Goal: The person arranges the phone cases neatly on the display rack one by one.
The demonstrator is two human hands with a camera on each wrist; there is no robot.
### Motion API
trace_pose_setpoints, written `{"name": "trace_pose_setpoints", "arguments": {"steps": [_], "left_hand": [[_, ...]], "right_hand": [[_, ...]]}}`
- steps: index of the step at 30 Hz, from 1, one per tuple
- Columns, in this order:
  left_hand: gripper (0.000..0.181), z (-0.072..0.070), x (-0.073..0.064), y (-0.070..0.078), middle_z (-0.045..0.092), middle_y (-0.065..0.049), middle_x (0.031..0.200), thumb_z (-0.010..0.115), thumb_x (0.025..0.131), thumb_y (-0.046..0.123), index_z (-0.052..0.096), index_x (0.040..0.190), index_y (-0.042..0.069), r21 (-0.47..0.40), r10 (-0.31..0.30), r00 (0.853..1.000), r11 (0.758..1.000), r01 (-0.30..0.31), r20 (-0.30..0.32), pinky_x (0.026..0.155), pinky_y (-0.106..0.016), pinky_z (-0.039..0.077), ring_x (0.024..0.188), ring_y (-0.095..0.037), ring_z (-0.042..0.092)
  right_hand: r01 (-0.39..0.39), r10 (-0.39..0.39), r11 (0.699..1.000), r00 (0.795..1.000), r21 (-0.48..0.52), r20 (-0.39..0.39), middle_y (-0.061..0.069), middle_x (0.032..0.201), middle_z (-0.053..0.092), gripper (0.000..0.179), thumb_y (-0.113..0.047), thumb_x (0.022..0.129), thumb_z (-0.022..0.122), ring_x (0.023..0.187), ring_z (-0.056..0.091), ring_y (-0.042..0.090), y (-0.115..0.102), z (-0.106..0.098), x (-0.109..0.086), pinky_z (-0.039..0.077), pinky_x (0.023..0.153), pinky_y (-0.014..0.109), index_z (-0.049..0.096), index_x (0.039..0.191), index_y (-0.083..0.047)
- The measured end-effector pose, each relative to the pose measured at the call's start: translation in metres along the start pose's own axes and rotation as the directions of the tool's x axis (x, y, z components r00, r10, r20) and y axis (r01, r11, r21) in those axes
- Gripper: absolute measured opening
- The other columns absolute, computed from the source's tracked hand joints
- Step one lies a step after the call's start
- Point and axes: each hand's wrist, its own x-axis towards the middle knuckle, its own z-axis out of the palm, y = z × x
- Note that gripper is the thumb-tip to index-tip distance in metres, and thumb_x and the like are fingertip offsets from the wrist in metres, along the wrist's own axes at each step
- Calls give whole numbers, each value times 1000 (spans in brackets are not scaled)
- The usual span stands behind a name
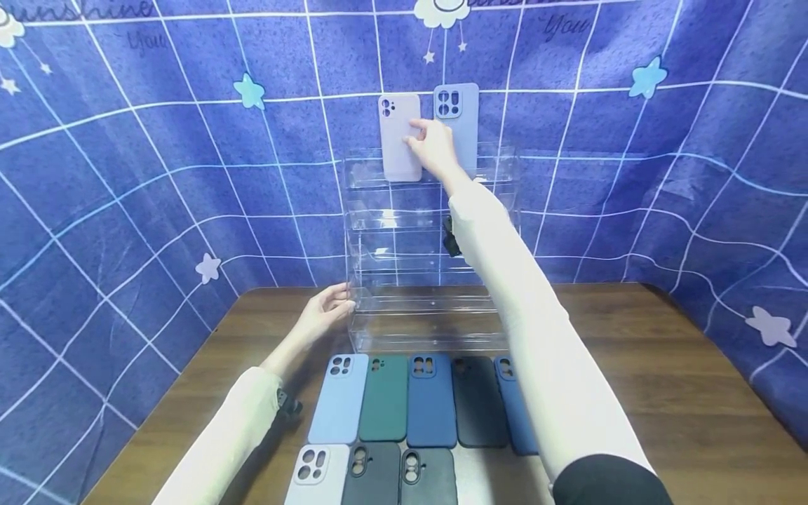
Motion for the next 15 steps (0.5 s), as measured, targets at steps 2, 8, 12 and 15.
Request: {"name": "trace_pose_setpoints", "arguments": {"steps": [2, 8, 12, 15], "left_hand": [[52, 0, 0, 0, 54, -30, 125, 60, 90, 5, 39, 136, -9, -2, 5, 1000, 1000, -5, 1, 88, -24, 53, 112, -39, 56], [53, 1, 4, -6, 54, -30, 125, 61, 90, 6, 40, 136, -7, 22, -14, 1000, 1000, 15, -7, 93, -31, 52, 113, -39, 56], [55, 0, 10, -19, 54, -29, 125, 63, 89, 11, 41, 137, -3, 11, -16, 1000, 1000, 16, -17, 89, -23, 52, 111, -35, 57], [55, 0, 13, -26, 56, -27, 124, 65, 89, 14, 43, 137, -1, 8, -10, 1000, 1000, 11, -28, 85, -17, 52, 109, -29, 59]], "right_hand": [[-23, 24, 1000, 998, -21, 59, -8, 65, 46, 40, -22, 91, 60, 54, 39, 1, 1, 0, -3, 37, 57, 18, 57, 129, -11], [-41, 48, 998, 988, -52, 150, -6, 69, 49, 46, -26, 93, 57, 50, 43, 1, 4, 0, -11, 37, 57, 17, 50, 136, -13], [-20, 27, 999, 983, -44, 183, -4, 72, 52, 49, -27, 93, 57, 48, 45, -1, 4, -2, -16, 41, 58, 17, 45, 140, -15], [-11, 17, 1000, 978, -29, 208, 5, 80, 62, 50, -27, 94, 56, 54, 53, 3, 6, -3, -21, 45, 61, 19, 44, 141, -15]]}}
